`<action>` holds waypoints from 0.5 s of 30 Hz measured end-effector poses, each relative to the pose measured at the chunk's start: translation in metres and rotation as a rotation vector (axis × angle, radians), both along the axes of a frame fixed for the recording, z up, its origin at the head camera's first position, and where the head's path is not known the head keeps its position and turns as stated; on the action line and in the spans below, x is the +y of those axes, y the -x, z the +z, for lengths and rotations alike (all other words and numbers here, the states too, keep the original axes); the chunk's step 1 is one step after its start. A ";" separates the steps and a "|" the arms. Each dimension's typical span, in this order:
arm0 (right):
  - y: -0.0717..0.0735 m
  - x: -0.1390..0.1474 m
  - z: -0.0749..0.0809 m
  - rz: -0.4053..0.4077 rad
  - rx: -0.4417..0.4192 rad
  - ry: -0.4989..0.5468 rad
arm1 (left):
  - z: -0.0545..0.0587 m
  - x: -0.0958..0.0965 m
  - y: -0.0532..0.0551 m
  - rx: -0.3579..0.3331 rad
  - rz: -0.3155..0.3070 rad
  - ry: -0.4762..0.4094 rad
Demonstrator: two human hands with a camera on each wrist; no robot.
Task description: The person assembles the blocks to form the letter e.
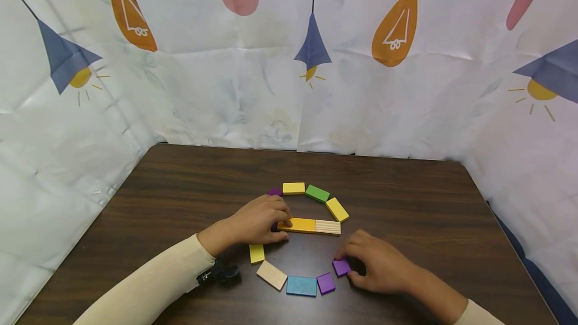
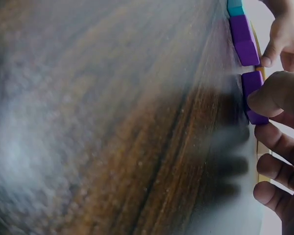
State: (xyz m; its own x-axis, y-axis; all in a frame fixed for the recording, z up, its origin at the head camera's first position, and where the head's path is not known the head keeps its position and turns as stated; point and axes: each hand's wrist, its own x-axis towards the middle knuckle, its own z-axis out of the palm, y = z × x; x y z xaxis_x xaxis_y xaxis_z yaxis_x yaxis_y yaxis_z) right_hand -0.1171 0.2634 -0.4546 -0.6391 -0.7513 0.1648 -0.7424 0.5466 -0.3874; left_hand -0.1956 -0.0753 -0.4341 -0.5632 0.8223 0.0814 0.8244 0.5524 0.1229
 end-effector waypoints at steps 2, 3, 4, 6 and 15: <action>-0.001 0.000 0.000 0.011 -0.007 -0.001 | 0.000 0.000 0.000 -0.001 0.001 -0.001; -0.002 -0.001 0.000 0.015 -0.012 -0.002 | 0.000 0.000 0.000 -0.001 0.001 0.001; -0.002 -0.001 0.001 0.019 -0.013 -0.002 | 0.000 0.000 0.000 -0.003 0.002 0.002; -0.003 -0.002 0.001 0.026 -0.016 -0.005 | 0.000 0.000 0.001 -0.005 0.005 0.005; -0.005 -0.005 0.001 0.080 -0.007 0.025 | 0.000 0.001 0.001 -0.019 0.018 0.012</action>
